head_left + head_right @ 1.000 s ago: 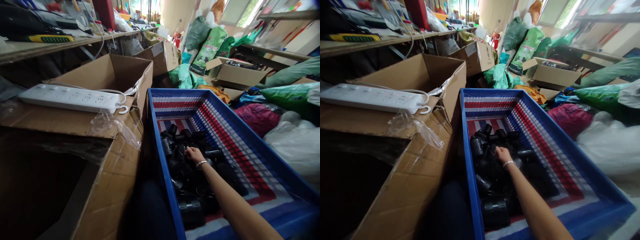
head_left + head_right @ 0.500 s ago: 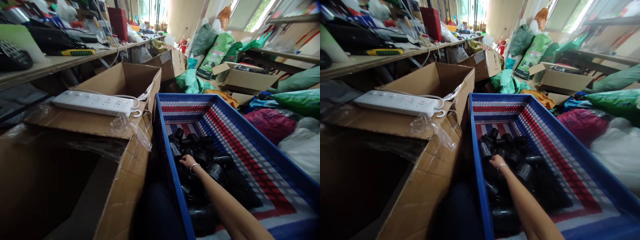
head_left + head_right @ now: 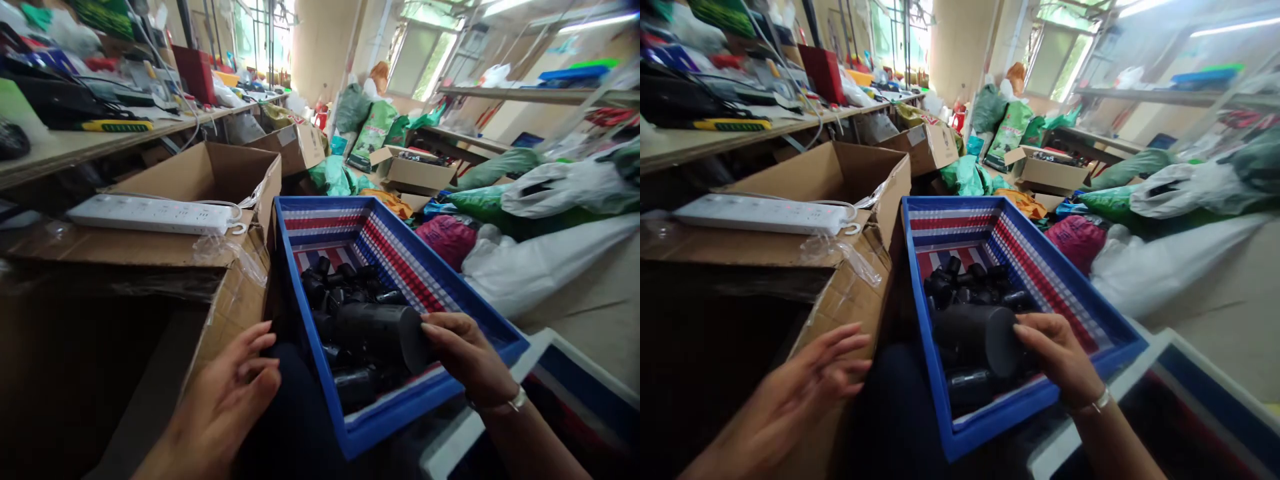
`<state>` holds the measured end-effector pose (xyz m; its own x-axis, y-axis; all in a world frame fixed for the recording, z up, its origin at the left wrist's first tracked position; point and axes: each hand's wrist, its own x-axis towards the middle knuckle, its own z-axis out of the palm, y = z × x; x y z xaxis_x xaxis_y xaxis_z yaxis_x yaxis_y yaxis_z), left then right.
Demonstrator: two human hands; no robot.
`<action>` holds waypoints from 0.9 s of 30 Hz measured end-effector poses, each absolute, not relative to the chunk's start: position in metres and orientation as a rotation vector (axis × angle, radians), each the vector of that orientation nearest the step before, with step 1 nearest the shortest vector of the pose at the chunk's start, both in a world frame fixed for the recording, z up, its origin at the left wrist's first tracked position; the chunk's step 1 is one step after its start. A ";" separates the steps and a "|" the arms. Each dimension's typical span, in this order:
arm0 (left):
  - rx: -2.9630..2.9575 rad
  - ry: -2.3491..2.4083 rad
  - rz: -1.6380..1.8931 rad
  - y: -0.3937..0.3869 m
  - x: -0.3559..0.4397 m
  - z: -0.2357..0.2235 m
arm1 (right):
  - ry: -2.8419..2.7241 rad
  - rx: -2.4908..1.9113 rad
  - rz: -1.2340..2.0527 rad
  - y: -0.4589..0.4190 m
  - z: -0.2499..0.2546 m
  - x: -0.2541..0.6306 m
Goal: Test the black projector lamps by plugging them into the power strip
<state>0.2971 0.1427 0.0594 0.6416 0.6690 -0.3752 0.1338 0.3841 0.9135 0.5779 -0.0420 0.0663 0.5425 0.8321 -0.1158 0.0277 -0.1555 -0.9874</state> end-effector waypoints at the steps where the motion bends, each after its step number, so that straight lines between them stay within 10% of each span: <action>1: 1.147 0.822 0.311 0.142 0.312 0.062 | -0.816 -1.528 0.803 -0.044 0.079 0.568; 8: 0.523 0.342 -0.176 0.118 0.352 0.078 | -1.209 -1.470 0.697 -0.016 0.136 0.533; 27: 1.157 0.722 0.346 0.147 0.283 0.073 | -1.476 -1.629 0.797 0.035 0.086 0.490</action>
<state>0.2833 0.1468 0.0730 0.7288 0.5958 -0.3374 0.1106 0.3838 0.9168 0.4899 0.0347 0.0858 0.1277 0.9905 0.0519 0.5000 -0.0191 -0.8658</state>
